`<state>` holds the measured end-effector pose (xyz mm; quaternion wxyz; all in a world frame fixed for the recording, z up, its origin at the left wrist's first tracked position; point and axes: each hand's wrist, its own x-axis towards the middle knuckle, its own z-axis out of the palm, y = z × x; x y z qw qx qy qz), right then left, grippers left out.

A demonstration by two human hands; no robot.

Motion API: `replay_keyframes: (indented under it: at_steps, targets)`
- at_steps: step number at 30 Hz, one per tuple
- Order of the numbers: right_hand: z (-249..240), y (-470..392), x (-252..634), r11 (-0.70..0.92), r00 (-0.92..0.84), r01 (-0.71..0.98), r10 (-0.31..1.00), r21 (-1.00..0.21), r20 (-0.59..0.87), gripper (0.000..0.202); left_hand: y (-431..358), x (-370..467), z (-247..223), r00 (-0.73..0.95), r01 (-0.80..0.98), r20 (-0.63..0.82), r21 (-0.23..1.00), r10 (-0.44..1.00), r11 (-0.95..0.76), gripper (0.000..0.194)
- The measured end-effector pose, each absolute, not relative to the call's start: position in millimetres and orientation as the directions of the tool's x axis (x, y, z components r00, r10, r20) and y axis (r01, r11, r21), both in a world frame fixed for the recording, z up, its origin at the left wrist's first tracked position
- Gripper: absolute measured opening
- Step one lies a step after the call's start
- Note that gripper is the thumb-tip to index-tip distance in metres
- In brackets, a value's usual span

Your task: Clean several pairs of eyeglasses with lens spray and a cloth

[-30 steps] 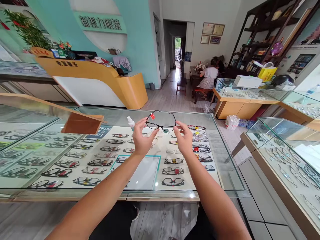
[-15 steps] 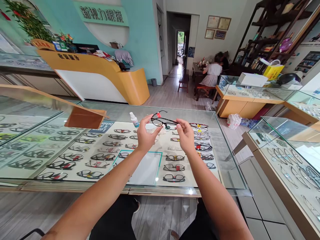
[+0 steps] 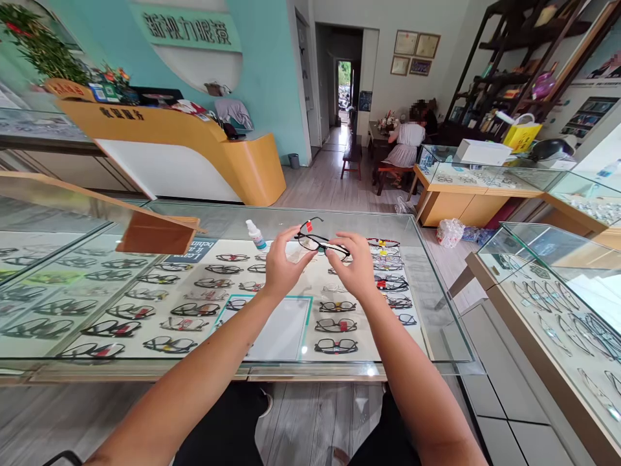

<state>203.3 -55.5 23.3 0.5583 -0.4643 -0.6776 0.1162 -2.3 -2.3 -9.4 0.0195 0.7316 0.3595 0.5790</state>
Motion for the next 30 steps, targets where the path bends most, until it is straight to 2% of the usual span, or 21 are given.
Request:
replay_keyframes:
  at_steps: [3,8,14,19,24,27,30]
  targets:
    - [21,-56,202,0.538,-0.004,0.576,0.755,-0.615,0.656,0.014,-3,-2,-9,0.113,0.518,0.842,0.403,0.527,-0.755,0.058]
    - [15,-50,204,0.519,-0.038,0.594,0.781,-0.614,0.623,0.013,-4,-1,-10,0.167,0.509,0.831,0.388,0.531,-0.768,0.057]
    - [11,-48,206,0.51,-0.044,0.554,0.807,-0.658,0.589,0.013,-8,-1,-9,0.158,0.482,0.769,0.487,0.619,-0.728,0.059]
    - [11,-47,207,0.47,-0.024,0.448,0.857,-0.761,0.515,0.012,-8,-2,-6,0.143,0.393,0.684,0.624,0.715,-0.676,0.061]
    - [14,-45,209,0.366,-0.069,0.268,0.93,-0.891,0.362,0.018,-7,-1,-6,0.199,0.178,0.6,0.756,0.775,-0.63,0.063]
    - [15,-44,210,0.274,-0.111,0.163,0.96,-0.948,0.258,0.022,-7,0,-5,0.226,0.074,0.552,0.812,0.802,-0.58,0.063]
    - [13,-42,209,0.234,-0.143,0.082,0.965,-0.969,0.221,0.027,-6,0,-4,0.246,0.028,0.52,0.839,0.818,-0.543,0.064]
